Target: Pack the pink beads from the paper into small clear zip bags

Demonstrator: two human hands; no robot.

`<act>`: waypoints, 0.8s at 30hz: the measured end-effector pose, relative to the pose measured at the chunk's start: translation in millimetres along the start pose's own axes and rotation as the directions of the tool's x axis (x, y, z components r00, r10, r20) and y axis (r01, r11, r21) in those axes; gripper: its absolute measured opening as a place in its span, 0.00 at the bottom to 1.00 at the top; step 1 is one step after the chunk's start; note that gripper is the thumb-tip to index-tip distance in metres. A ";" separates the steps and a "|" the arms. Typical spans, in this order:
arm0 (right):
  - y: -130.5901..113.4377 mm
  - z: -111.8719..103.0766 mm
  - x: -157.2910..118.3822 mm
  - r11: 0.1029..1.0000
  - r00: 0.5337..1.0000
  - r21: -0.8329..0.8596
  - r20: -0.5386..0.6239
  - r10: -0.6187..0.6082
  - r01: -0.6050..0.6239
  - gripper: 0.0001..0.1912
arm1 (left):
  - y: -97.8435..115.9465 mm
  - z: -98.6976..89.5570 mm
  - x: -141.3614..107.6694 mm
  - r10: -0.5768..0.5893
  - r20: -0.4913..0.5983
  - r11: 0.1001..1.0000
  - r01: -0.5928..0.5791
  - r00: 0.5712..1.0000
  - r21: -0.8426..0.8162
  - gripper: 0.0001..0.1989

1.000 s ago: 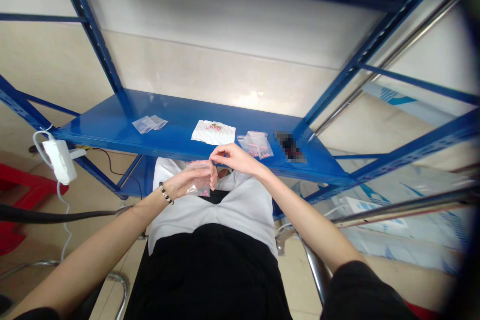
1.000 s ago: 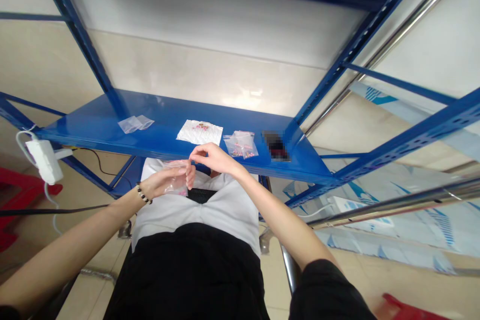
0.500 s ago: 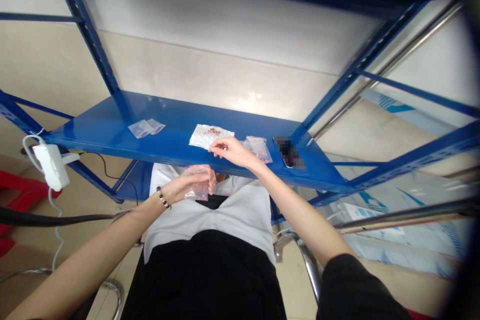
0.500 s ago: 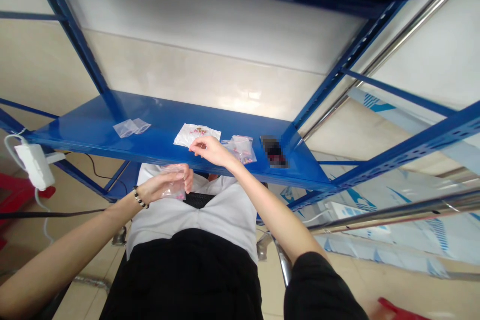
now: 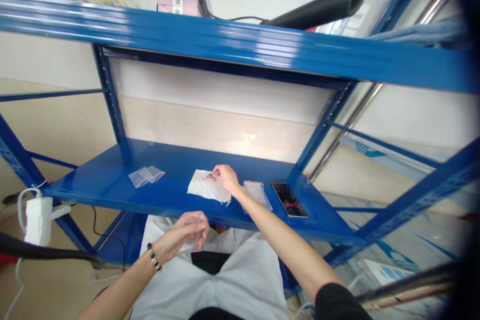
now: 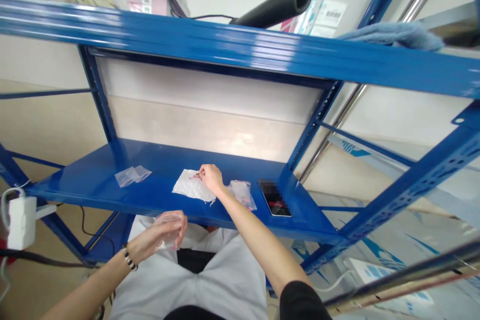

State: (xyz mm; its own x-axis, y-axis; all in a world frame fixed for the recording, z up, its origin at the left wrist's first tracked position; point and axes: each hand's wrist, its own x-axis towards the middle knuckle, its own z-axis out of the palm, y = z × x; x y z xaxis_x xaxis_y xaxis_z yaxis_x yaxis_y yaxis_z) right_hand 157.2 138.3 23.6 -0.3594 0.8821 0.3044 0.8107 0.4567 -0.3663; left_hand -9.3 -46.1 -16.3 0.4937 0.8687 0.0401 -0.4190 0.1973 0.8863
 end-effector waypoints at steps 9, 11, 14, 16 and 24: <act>-3.7 12.4 -9.4 0.996 0.998 -0.063 0.028 0.063 -0.061 0.11 | -0.4 14.9 -13.4 0.003 0.011 1.000 -0.003 1.000 -0.012 0.12; -4.8 14.7 -8.3 0.996 0.998 -0.065 0.024 0.062 -0.061 0.11 | -0.8 12.6 -10.9 0.001 0.007 1.000 -0.001 1.000 0.020 0.13; -5.0 15.4 -5.8 0.996 0.998 -0.060 0.017 0.062 -0.061 0.11 | -3.3 4.6 0.5 -0.003 -0.037 0.991 0.008 0.999 0.130 0.14; -4.6 14.6 -4.9 0.996 0.998 -0.051 0.015 0.067 -0.066 0.11 | -6.5 -1.1 8.4 -0.016 -0.090 0.973 0.037 0.996 0.230 0.14; -35.9 -0.5 -30.8 0.981 0.998 0.188 -0.051 -0.033 0.042 0.11 | -16.7 -4.9 1.1 -0.016 -0.240 0.901 0.118 0.971 0.417 0.16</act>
State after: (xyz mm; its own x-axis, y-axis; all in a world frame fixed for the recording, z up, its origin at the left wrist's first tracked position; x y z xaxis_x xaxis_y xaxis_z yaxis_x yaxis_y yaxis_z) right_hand 139.4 94.7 27.9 -0.3617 0.8596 0.3608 0.6938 0.5067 -0.5117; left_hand -5.5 -46.2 -33.3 0.3032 0.9490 -0.0863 -0.0010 0.0909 0.9959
